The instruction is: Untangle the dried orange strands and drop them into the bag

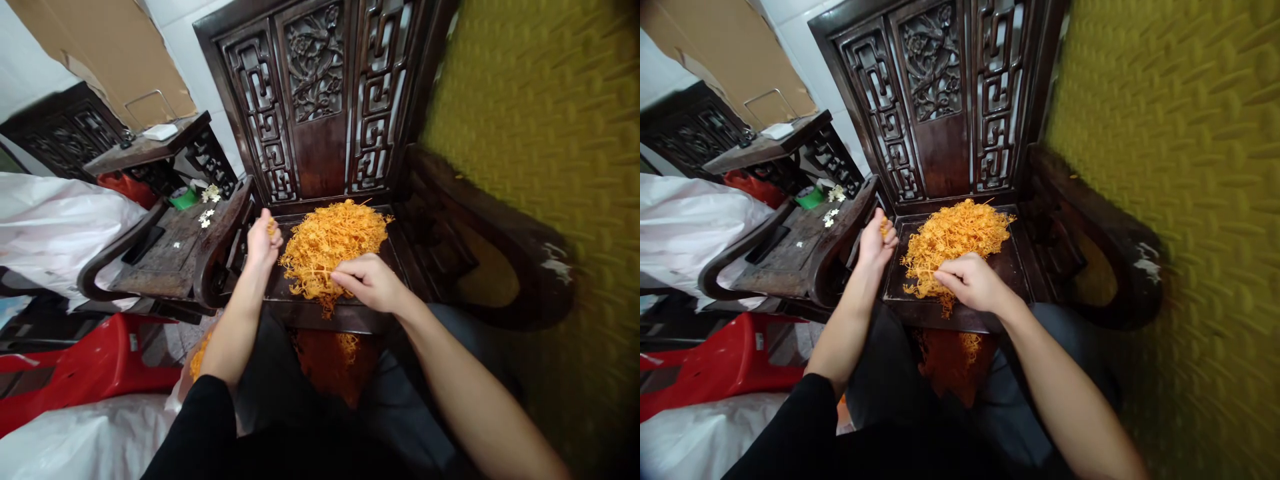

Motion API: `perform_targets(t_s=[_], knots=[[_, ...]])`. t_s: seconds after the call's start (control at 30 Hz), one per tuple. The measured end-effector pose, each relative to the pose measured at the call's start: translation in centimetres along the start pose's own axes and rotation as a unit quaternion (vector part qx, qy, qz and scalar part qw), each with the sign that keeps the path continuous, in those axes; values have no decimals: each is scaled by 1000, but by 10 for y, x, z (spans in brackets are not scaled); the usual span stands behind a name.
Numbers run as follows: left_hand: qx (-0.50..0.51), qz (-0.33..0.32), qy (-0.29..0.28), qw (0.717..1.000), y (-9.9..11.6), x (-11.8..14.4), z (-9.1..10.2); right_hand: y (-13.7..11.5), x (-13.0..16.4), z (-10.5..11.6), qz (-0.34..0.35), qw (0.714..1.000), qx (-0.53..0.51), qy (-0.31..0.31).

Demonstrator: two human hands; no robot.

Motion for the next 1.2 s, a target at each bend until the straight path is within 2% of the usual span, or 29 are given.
perform_targets(t_s=[0.1,0.17,0.23,0.37,0.43,0.53,0.63,0.7,0.8,0.9,0.97,1.07,1.13,1.2], knots=[[8,-55,-42,998,18,-3,9,19,3,17,-84,985,-100,113],[-19,-56,-65,996,17,5,9,35,6,24,-144,952,-198,182],[-53,-51,-88,993,12,18,3,44,7,24,-175,919,-287,207],[-157,-92,-129,975,9,42,-17,45,2,15,-175,891,-376,186],[-270,-132,-140,944,10,51,-27,41,0,10,-164,892,-386,167],[-411,-168,-188,876,5,61,-44,34,-2,3,-140,898,-398,126],[-449,-190,-268,831,-3,68,-58,27,-3,-3,-129,896,-416,84],[-445,-213,-289,820,-4,72,-63,25,-4,-6,-130,895,-419,82],[-427,-235,-258,834,-3,73,-61,23,-6,-10,-135,890,-421,110],[-389,-236,-207,866,1,66,-52,16,-9,-14,-131,888,-422,127],[-317,-229,-144,909,13,52,-36,11,-7,-12,-116,886,-429,134],[-140,-208,-26,968,38,27,1,10,2,9,-95,873,-440,189],[-73,-186,-17,980,47,18,15,14,9,27,-97,862,-440,232],[-66,-154,-53,985,44,18,16,19,11,37,-110,856,-442,244]])
Point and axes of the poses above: each hand's wrist, its own x-axis away from the middle knuckle, its own z-axis out of the back of the hand, y = z × x, the point moved 6 cm from there along -x, towards the middle knuckle, and after that the axes turned 6 degrees about x, right-handed, at the moved point
